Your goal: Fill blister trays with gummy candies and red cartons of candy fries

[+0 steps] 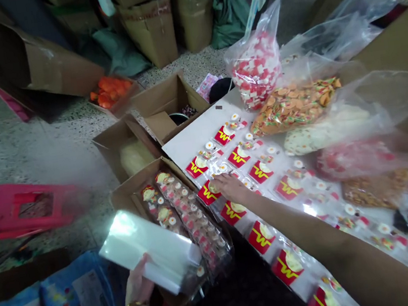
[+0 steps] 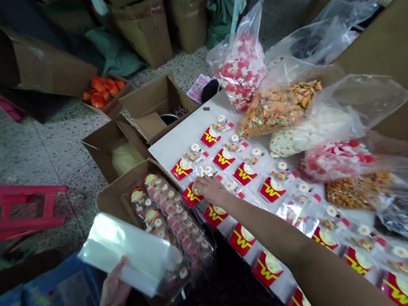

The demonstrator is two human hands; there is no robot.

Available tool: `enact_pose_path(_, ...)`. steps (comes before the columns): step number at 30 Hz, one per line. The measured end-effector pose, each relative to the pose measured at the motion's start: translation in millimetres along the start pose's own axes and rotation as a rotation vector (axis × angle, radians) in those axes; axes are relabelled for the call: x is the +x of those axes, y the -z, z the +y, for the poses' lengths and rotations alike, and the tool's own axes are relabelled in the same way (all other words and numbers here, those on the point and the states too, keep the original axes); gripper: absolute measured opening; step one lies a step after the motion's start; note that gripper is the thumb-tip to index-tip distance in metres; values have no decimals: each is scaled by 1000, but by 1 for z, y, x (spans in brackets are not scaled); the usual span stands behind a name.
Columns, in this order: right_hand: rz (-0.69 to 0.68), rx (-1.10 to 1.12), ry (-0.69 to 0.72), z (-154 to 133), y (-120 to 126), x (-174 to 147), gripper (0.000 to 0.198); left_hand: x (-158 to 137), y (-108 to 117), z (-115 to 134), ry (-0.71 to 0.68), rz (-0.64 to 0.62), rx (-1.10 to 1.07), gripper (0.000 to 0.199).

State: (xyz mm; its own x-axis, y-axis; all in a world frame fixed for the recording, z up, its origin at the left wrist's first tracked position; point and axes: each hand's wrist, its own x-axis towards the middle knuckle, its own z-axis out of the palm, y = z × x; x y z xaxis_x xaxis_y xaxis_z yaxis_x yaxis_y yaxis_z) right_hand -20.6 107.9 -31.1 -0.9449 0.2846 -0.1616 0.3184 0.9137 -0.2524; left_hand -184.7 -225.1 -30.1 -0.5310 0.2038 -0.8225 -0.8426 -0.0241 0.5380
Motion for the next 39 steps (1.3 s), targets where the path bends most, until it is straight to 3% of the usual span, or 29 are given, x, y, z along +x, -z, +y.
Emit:
enact_pose_path(5,7,-85,-66,20,5,39,36,11,19,-3,49,67,-18,18)
enact_pose_path(11,-104,-60,74,34,7,58,37,10,16,-3,33,116,-33,16)
enact_pose_path(16,-137,-45,71,25,3,58,38,11,17,-4,34,126,-25,14)
enact_pose_path(22,-191,-176,21,8,-1,65,34,14,15,-6,71,84,-8,13)
enact_pose_path(33,-178,-121,-56,-10,-9,81,20,12,9,-3,97,122,68,15)
enact_pose_path(39,-154,-109,-59,-19,-10,86,19,20,30,3,137,114,112,14)
